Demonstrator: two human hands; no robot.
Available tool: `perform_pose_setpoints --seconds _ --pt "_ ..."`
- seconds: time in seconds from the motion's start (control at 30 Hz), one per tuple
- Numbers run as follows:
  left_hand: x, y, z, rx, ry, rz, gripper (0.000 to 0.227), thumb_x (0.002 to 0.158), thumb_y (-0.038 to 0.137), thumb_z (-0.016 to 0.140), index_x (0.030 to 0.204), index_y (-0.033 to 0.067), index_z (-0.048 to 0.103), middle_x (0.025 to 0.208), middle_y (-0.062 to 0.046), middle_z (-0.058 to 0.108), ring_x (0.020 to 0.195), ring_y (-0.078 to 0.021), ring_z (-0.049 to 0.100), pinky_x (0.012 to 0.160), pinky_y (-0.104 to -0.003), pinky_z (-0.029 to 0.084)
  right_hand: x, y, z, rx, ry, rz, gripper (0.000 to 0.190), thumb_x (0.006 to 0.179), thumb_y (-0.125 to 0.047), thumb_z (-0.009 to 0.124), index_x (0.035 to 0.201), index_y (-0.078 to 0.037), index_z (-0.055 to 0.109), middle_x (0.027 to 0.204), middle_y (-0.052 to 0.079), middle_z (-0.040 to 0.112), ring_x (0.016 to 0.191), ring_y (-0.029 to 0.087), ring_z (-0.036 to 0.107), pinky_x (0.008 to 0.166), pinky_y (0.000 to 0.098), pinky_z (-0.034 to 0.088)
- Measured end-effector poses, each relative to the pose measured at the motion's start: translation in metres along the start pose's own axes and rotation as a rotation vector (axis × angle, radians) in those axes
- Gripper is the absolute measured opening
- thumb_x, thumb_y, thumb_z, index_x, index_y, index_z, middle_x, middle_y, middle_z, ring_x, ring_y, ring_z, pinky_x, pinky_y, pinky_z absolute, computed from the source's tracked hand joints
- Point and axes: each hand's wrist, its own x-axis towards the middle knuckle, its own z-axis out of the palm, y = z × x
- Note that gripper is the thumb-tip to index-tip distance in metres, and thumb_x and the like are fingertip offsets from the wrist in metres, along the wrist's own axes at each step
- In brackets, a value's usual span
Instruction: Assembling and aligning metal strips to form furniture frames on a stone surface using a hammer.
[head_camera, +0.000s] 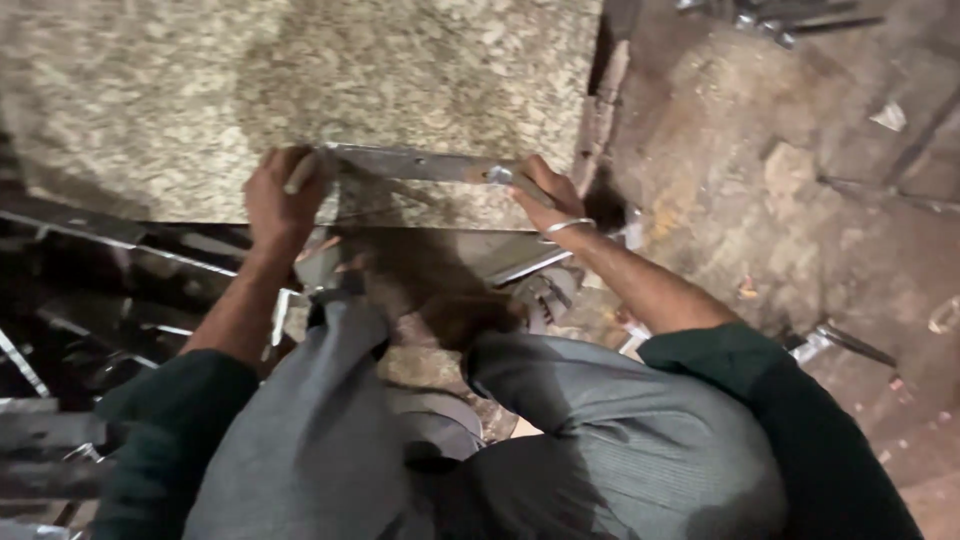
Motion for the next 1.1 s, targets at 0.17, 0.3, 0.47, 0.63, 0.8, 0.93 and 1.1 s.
perform_pose_setpoints --seconds 0.17,0.3,0.47,0.63,0.8,0.93,1.1 --pt "-0.006 -0.001 0.010 0.256 0.105 -0.085 0.019 0.101 0.021 0.077 0.115 0.0084 0.075 0.108 -0.019 0.072 0.095 -0.0421 0.068 0.081 -0.051 0.056 0.002 0.014 0.012 -0.100 0.071 0.082 0.029 0.096 -0.032 0.073 0.111 -0.013 0.059 0.081 0.016 0.070 0.080 0.038 0.071 0.066 0.0493 0.051" --pt "-0.004 0.001 0.018 0.292 0.147 -0.048 0.023 0.104 0.026 0.078 0.113 0.0053 0.072 0.106 -0.019 0.071 0.092 -0.0414 0.068 0.076 -0.051 0.055 0.000 0.023 0.021 -0.142 0.176 -0.002 0.030 0.092 -0.032 0.076 0.112 -0.013 0.063 0.082 0.016 0.070 0.077 0.040 0.070 0.062 0.0498 0.051" --pt "0.004 0.010 0.018 0.380 0.148 -0.230 0.043 0.094 0.042 0.086 0.091 0.0049 0.065 0.081 -0.017 0.070 0.073 -0.0404 0.067 0.063 -0.051 0.052 0.001 -0.010 0.008 0.045 0.032 0.326 0.027 0.093 -0.036 0.069 0.110 -0.014 0.068 0.081 0.008 0.071 0.069 0.026 0.069 0.060 0.0424 0.055" --pt "0.015 0.008 0.016 0.466 0.012 -0.357 0.041 0.099 0.045 0.075 0.089 0.0074 0.062 0.073 -0.014 0.069 0.061 -0.0325 0.067 0.057 -0.046 0.051 0.004 0.017 0.005 -0.014 0.060 0.083 0.028 0.094 -0.029 0.074 0.114 -0.009 0.068 0.088 0.009 0.073 0.077 0.019 0.069 0.066 0.0355 0.054" --pt "0.016 0.003 0.016 0.595 -0.046 -0.324 0.046 0.101 0.051 0.070 0.086 0.0084 0.061 0.071 -0.014 0.069 0.060 -0.0328 0.067 0.056 -0.046 0.048 0.019 0.039 0.012 0.258 -0.009 0.300 0.020 0.096 -0.017 0.066 0.112 -0.006 0.070 0.095 0.009 0.076 0.081 0.014 0.073 0.070 0.0278 0.059" --pt "0.014 -0.002 0.017 0.496 -0.052 -0.292 0.035 0.102 0.038 0.071 0.097 0.0056 0.060 0.074 -0.016 0.068 0.062 -0.0336 0.067 0.057 -0.047 0.050 0.020 0.032 0.004 0.785 -0.030 0.575 0.026 0.100 -0.024 0.062 0.113 -0.001 0.065 0.092 0.015 0.072 0.071 0.017 0.069 0.059 0.0289 0.055" --pt "-0.002 -0.003 0.016 0.435 0.031 -0.117 0.020 0.102 0.023 0.073 0.104 0.0075 0.062 0.084 -0.016 0.070 0.073 -0.0356 0.069 0.064 -0.048 0.054 0.026 -0.003 -0.018 0.982 -0.057 0.710 0.030 0.101 -0.026 0.065 0.111 0.002 0.060 0.089 0.020 0.071 0.066 0.022 0.068 0.057 0.0327 0.056"
